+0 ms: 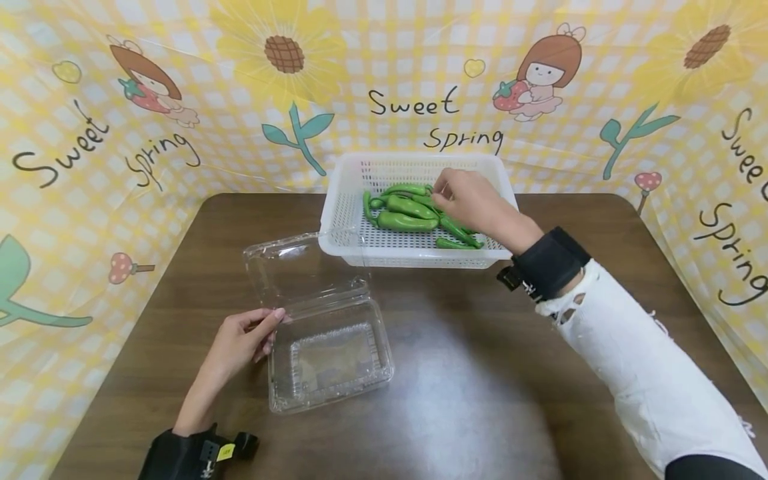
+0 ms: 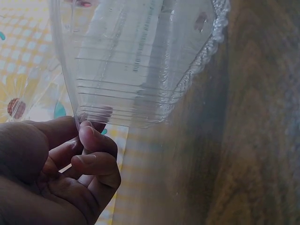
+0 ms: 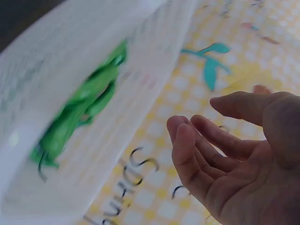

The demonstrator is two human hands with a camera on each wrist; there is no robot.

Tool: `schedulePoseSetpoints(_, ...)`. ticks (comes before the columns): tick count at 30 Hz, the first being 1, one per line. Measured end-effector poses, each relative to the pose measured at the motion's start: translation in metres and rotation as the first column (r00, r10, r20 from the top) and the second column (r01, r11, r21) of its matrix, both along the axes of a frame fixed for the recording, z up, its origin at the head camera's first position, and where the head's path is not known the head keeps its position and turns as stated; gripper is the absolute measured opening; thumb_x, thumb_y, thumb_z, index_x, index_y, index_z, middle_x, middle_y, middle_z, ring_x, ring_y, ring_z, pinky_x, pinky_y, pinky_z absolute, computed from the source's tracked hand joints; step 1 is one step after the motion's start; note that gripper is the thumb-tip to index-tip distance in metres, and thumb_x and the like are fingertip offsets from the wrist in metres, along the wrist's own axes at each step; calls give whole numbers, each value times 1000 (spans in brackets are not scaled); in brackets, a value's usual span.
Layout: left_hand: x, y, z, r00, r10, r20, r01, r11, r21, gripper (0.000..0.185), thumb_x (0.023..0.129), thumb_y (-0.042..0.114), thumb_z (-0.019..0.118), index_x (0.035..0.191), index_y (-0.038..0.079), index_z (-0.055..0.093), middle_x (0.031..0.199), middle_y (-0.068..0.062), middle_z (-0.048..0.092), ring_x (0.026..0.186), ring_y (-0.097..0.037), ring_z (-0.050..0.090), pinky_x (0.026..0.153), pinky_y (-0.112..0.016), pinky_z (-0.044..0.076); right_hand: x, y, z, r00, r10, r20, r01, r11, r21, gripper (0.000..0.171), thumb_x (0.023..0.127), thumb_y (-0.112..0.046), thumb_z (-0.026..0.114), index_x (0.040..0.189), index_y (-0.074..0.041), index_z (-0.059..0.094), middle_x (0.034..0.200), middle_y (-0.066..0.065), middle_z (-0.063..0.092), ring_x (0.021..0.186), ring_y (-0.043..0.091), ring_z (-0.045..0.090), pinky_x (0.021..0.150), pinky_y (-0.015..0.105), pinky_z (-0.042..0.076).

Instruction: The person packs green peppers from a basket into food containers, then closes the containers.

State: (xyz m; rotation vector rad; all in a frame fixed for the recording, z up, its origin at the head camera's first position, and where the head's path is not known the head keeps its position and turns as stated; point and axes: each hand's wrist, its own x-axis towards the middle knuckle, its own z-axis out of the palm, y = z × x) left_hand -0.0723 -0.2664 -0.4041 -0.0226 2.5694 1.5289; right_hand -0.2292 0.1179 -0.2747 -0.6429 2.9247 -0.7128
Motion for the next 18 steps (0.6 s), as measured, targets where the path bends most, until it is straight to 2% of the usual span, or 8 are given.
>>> schedulePoseSetpoints(4,0,0,0,1000,1,-1,-1,1000,3,39,102,35,57,109,0,71,66,-3,56,50,-13,49,43,-29,45,-19,10,-1,999,17,27,-21,989,146,31,101,-19,53,121,5,58,113,23,66,95,33,64,88,45,53)
schedulePoseSetpoints(9,1,1,0,1000,-4,-12,4,1000,-1,36,102,33,57,107,0,71,67,-4,56,50,-14,49,43,-30,45,-38,15,-8,997,33,67,-51,953,299,28,100,-21,57,109,5,61,100,19,66,77,25,59,73,36,49)
schedulePoseSetpoints(14,2,1,0,1000,0,-14,0,1000,-9,36,102,33,57,107,1,72,67,-5,56,51,-14,49,42,-30,46,-56,17,-13,996,41,76,-66,925,373,24,99,-22,58,89,0,58,72,7,51,61,19,46,61,30,39)
schedulePoseSetpoints(18,3,1,-1,1000,5,-14,-5,1000,-12,36,102,34,57,107,1,72,66,-6,56,51,-13,48,42,-30,45,-65,14,-14,995,54,84,-83,911,405,26,97,-20,60,79,-4,52,66,2,40,59,18,41,60,30,36)
